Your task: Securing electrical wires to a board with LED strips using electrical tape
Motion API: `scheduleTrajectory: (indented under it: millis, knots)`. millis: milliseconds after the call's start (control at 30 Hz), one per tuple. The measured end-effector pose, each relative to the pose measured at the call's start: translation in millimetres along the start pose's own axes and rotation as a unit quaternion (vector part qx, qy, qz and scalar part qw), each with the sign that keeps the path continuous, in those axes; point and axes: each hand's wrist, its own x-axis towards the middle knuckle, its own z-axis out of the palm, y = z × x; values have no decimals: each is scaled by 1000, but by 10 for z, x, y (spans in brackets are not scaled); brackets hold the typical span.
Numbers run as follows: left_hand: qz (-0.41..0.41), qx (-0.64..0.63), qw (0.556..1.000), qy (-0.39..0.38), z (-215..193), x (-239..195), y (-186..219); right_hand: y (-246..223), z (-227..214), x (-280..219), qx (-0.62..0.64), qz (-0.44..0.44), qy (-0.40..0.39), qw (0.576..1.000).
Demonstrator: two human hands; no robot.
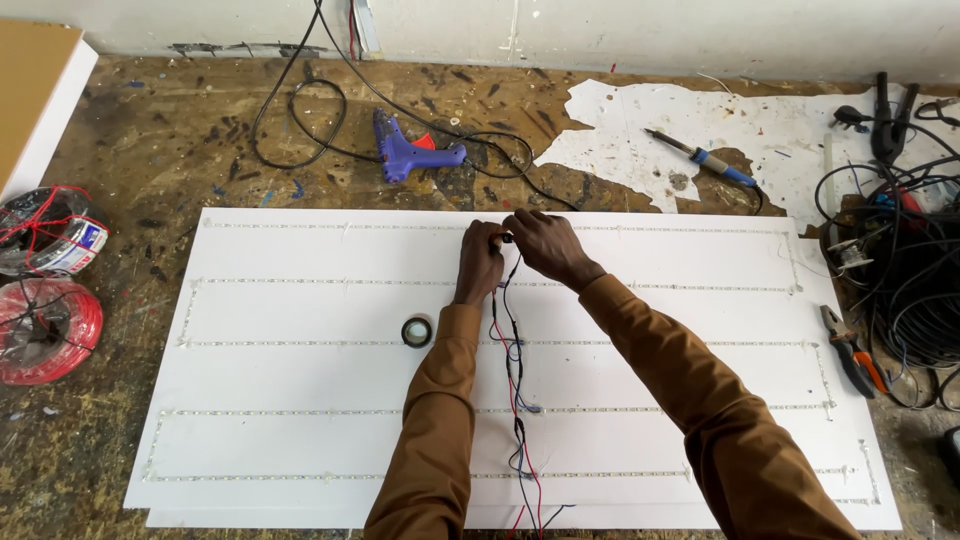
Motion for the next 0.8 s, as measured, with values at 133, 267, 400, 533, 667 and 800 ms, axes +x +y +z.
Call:
scheduleTrajectory:
  millis: [133, 267, 400, 533, 667, 800]
  knots:
    - [5, -4, 1000, 9, -40, -15, 98, -104, -99, 0, 3, -35, 67, 997]
    - [-6, 20, 1000, 18, -28, -75, 150, 5, 382, -78, 206, 152, 38, 966]
    - [12, 41, 998, 40, -40, -125, 240, 191, 821, -120, 556, 368, -51, 744]
    - [43, 35, 998, 22, -138, -149, 508, 263, 587, -14, 615, 442, -101, 645]
    - [56, 63, 996, 18, -145, -117, 601, 238, 414, -53, 669, 449, -93, 585]
    - [55, 86, 994, 38, -127, -142, 513, -15, 80, -110, 671, 452, -54, 585]
